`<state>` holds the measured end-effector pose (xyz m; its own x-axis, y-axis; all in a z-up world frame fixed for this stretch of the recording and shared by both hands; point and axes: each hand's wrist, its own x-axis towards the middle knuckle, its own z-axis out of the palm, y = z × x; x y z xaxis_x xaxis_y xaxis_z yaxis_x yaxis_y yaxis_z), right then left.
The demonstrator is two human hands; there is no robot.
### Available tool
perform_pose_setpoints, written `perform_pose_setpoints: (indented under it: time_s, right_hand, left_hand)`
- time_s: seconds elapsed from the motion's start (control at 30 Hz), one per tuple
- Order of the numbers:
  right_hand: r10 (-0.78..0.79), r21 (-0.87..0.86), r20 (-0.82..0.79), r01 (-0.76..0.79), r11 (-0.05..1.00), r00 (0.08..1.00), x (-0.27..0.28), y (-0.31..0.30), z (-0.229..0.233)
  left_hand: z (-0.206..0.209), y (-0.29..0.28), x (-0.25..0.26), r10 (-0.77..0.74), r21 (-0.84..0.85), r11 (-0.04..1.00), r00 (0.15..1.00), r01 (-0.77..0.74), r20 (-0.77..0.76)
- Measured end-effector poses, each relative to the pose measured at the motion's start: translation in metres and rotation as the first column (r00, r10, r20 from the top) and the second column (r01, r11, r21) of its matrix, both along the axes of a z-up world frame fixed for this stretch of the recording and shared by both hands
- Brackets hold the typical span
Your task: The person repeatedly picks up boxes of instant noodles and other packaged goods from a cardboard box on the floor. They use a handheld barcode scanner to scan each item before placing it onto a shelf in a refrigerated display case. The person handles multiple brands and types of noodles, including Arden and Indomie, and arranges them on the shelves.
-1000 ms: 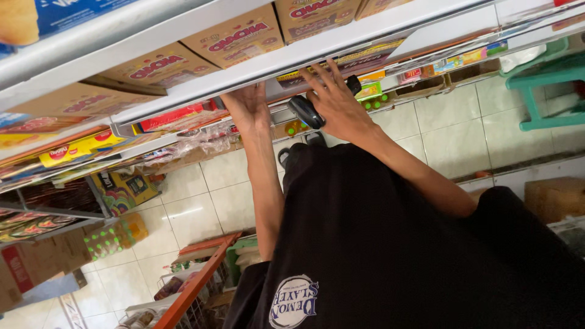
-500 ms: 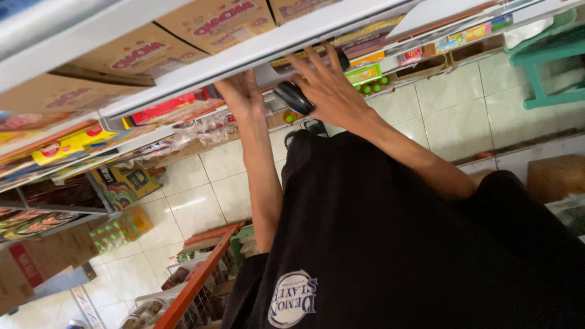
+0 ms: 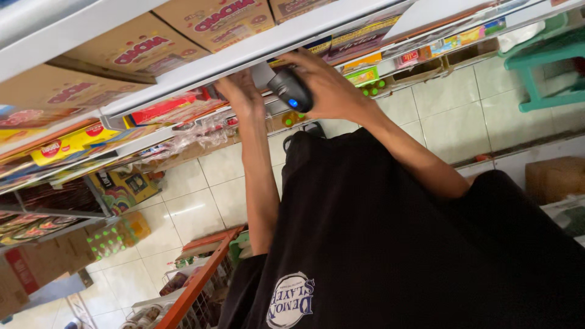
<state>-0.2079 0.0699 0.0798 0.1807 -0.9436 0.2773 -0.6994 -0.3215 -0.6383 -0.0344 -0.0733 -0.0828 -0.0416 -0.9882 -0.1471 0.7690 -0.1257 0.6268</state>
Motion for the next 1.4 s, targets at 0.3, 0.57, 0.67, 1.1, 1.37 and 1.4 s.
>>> perform_pose_setpoints:
  time_s: [0.3, 0.57, 0.67, 1.1, 1.37, 1.4]
  right_hand:
    - [-0.122, -0.031, 0.295, 0.137, 0.990, 0.948, 0.005, 0.002, -0.001]
    - [-0.109, -0.123, 0.196, 0.135, 0.983, 0.974, 0.003, -0.009, -0.009]
    - [-0.184, 0.153, 0.343, 0.139, 0.978, 0.921, 0.017, -0.006, -0.010]
    - [-0.483, 0.343, 0.479, 0.350, 0.872, 0.733, 0.063, -0.010, -0.039]
    - [-0.520, 0.229, 0.519, 0.476, 0.849, 0.678, 0.071, -0.011, -0.070]
    - [-0.521, 0.242, 0.560, 0.475, 0.846, 0.644, 0.069, -0.012, -0.074]
  left_hand:
    - [-0.025, -0.005, 0.001, 0.042, 0.001, 0.999, 0.995, -0.042, 0.089]
    - [-0.024, -0.019, 0.059, -0.152, -0.065, 0.975, 0.849, 0.214, 0.506]
    - [-0.009, 0.003, 0.043, -0.064, -0.146, 0.979, 0.891, 0.143, 0.449]
    - [0.000, -0.005, 0.062, -0.469, -0.138, 0.879, 0.881, 0.457, -0.070]
    - [0.015, -0.006, 0.024, -0.435, -0.172, 0.883, 0.621, 0.437, -0.652]
    - [0.015, -0.008, 0.019, -0.390, -0.106, 0.889, 0.614, 0.446, -0.686]
